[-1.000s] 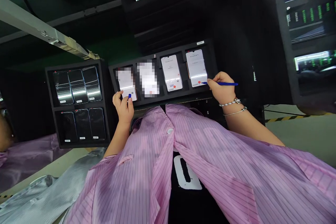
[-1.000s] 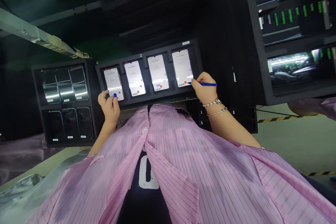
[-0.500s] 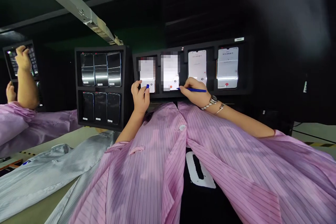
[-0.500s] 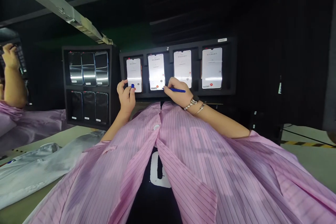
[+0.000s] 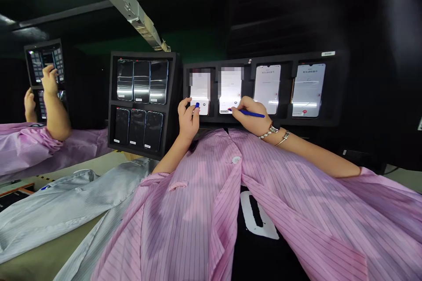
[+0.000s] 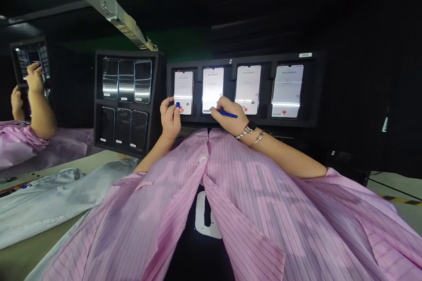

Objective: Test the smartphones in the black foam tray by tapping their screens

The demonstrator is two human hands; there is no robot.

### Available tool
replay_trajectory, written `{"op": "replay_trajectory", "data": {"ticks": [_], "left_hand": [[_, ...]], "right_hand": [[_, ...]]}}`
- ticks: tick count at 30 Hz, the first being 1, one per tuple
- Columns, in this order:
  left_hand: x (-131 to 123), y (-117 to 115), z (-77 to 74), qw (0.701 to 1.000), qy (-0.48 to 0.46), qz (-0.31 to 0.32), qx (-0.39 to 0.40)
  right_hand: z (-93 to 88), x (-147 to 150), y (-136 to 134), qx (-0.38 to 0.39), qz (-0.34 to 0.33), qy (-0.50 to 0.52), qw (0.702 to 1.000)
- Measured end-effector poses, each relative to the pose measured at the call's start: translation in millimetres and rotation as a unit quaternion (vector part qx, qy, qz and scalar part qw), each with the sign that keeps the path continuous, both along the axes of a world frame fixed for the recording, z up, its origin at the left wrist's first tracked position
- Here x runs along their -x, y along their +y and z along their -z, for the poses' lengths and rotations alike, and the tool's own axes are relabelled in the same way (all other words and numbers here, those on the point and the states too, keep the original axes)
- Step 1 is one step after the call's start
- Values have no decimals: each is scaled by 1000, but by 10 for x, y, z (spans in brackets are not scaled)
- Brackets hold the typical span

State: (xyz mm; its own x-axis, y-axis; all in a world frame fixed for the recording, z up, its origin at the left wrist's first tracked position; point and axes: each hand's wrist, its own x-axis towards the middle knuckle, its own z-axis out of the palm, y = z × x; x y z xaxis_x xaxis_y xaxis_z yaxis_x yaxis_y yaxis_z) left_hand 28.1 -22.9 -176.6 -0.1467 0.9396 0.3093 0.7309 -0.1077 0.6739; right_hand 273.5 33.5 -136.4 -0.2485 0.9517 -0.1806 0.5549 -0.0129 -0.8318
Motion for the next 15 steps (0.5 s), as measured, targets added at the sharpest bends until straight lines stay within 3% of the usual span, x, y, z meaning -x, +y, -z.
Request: {"op": "replay_trajectory", "data": {"ticks": [4,7,15], "left_hand": [[10,-3,-26,999,-33,-39,10],[17,-2,-30,997,-56,-47,-1],[31,7,-6,995,-92,-18,-19]], "right_hand": [[-15,468,37,52,-88,39,994],[14,731,71,60,-112,28,991],[56,846,103,37,-121,-15,992]]}}
